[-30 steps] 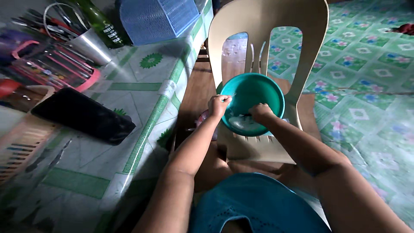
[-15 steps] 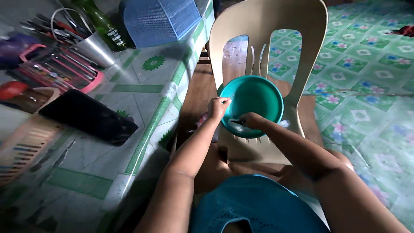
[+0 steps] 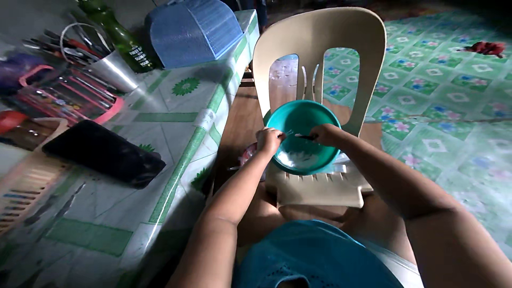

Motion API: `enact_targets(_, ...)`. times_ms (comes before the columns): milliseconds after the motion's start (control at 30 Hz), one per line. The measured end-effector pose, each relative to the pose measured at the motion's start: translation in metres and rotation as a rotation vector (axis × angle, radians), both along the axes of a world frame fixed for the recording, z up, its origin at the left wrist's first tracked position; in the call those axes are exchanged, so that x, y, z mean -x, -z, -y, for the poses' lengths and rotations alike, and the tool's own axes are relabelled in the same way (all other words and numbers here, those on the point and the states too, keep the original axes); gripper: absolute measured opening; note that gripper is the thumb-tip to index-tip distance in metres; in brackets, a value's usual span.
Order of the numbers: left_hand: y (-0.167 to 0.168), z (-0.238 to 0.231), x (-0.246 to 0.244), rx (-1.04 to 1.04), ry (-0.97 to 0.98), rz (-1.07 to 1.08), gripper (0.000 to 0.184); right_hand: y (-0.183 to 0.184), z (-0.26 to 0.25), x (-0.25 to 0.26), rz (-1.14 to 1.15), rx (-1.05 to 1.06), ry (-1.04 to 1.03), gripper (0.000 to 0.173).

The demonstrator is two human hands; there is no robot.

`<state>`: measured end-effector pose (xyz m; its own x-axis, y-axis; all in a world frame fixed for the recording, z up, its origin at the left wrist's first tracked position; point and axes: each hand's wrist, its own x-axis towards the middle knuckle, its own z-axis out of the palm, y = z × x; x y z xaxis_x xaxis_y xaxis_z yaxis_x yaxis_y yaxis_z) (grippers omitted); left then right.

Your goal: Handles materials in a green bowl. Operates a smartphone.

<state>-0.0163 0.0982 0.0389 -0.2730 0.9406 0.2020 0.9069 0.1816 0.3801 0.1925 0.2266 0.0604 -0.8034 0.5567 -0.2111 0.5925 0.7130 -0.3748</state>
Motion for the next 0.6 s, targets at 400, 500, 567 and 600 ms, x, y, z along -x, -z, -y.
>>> enact_targets(400,0.008,0.006,-0.001,-0.043,0.122,-0.225,0.020,0.034,-0.018,0.008,-0.063,-0.116,0.005,0.015)
enact_targets(500,0.008,0.005,0.000,-0.085,0.145,-0.256,0.018,0.024,-0.012,0.010,0.028,-0.111,0.015,0.017)
enact_targets(567,0.007,0.004,0.000,-0.096,0.159,-0.266,0.017,0.021,-0.011,0.011,0.062,-0.123,0.004,0.017)
enact_targets(600,0.007,0.004,0.000,-0.101,0.166,-0.270,0.016,0.020,-0.011,0.011,0.061,-0.135,0.000,0.017)
